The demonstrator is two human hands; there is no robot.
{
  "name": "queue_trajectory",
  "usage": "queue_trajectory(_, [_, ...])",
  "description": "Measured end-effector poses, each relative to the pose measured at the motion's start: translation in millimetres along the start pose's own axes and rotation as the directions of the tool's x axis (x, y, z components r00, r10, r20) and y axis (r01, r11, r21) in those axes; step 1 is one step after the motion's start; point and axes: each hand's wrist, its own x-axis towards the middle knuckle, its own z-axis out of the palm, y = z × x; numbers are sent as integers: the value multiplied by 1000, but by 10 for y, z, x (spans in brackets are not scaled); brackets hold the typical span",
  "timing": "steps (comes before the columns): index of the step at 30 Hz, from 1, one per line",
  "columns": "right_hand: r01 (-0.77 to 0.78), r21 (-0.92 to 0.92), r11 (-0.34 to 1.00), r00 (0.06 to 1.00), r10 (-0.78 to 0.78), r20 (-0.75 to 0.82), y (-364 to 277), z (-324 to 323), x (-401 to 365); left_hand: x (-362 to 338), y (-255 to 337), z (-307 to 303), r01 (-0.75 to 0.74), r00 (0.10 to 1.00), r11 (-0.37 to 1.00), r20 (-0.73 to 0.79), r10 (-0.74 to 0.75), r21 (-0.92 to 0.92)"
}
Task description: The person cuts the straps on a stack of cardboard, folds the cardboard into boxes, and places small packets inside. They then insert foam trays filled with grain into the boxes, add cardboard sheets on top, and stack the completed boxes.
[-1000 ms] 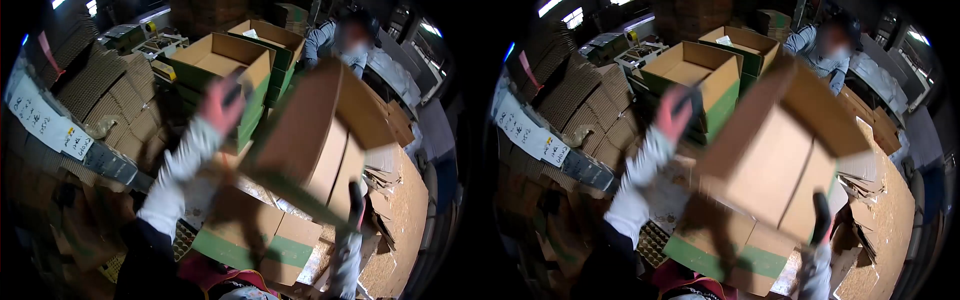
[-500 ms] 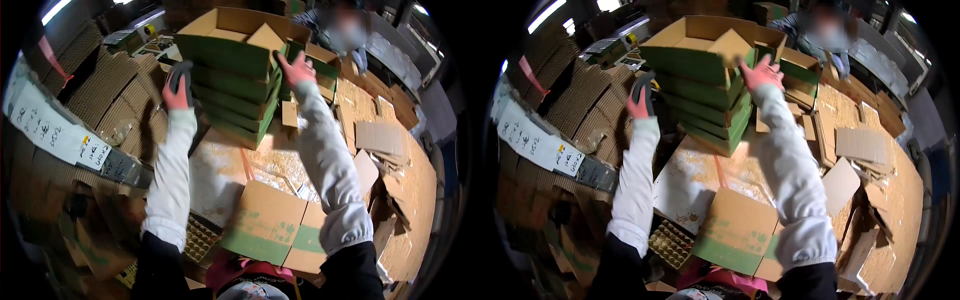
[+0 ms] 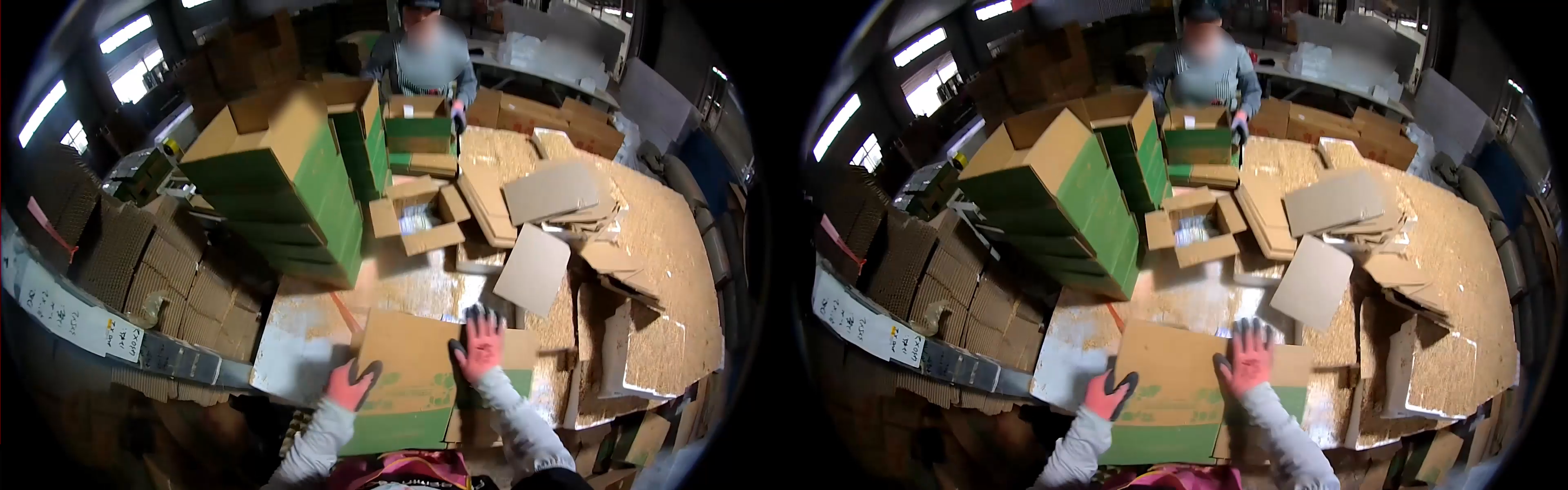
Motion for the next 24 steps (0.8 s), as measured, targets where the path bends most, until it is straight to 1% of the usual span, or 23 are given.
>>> queue_trajectory(1, [2, 20, 1000, 993, 0, -121, 53, -495, 115, 51, -56, -91, -191, 982, 950, -35, 188, -247])
queue_trajectory(2, [5, 41, 999, 973, 4, -232, 62, -1069, 154, 40, -53, -262, -130, 978, 767, 45, 203, -628])
queue_trajectory(3, [80, -22, 997, 942, -82, -325, 27, -1424, 116, 96, -169, -438, -71, 964, 805, 168, 208, -588])
queue_trajectory(4, [100, -129, 987, 946, -134, -294, -95, -1641, 18, 117, -255, -531, -6, 935, 843, 296, 196, -538])
queue_trajectory(5, [173, -106, 979, 970, -188, -154, -126, -1630, -134, 93, -25, -627, -16, 934, 840, 292, 206, -543])
queue_trajectory(6, [242, -81, 967, 970, -244, -19, -141, -1569, -326, 90, 446, -866, 33, 825, 861, 500, 262, -507])
queue_trajectory(7, [252, -122, 960, 961, -263, -86, -139, -1491, -467, 68, 941, -1134, 56, 668, 889, 679, 305, -454])
queue_trajectory(8, [263, -160, 951, 947, -286, -144, -130, -1460, -542, -114, 1489, -1180, -203, 697, 928, 619, 361, -313])
queue_trajectory(9, [229, -91, 969, 957, -241, -162, -210, -1538, -518, 64, 1424, -1068, -316, 593, 933, 731, 337, -174])
queue_trajectory(10, [198, -53, 979, 969, -204, -137, -244, -1564, -515, 251, 1278, -889, -426, 483, 903, 831, 275, -51])
queue_trajectory(11, [210, -88, 974, 968, -220, -125, -238, -1563, -538, 239, 1237, -580, -561, 438, 824, 874, 213, 80])
queue_trajectory(12, [224, -135, 965, 963, -241, -122, -200, -1584, -528, 176, 1225, -274, -691, 408, 697, 900, 154, 193])
queue_trajectory(13, [220, -160, 962, 961, -242, -132, -208, -1590, -648, 122, 1105, -265, -809, 299, 587, 835, 462, -34])
queue_trajectory(14, [229, -164, 959, 936, -263, -232, -245, -1553, -791, 168, 951, -195, -781, 325, 621, 805, 496, -66])
queue_trajectory(16, [402, -73, 913, 866, -405, -292, -134, -1360, -1195, 228, 1019, -265, -697, 540, 703, 748, 386, 140])
queue_trajectory(18, [552, -46, 832, 785, -538, -306, 76, -1486, -1149, 196, 1598, -477, -604, 755, 600, 617, 221, 525])
queue_trajectory(19, [564, 26, 826, 802, -539, -258, 241, -1631, -1073, 261, 1823, -603, -586, 805, 530, 515, 294, 613])
queue_trajectory(20, [613, 241, 752, 788, -558, -261, 405, -1742, -931, 328, 1953, -685, -549, 832, 464, 406, 377, 695])
queue_trajectory(21, [642, 387, 662, 757, -625, -188, 456, -1967, -764, 420, 1941, -677, -450, 890, 558, 300, 343, 697])
queue_trajectory(22, [647, 520, 557, 704, -699, -126, 461, -2190, -615, 588, 1907, -644, -343, 936, 650, 184, 301, 679])
queue_trajectory(23, [660, 556, 505, 634, -771, -53, 499, -2074, -527, 736, 1672, -503, -530, 615, 156, 250, 748, 834])
queue_trajectory(24, [656, 541, 526, 588, -806, 71, 460, -1860, -438, 806, 1404, -152, -729, 432, 108, 332, 839, 676])
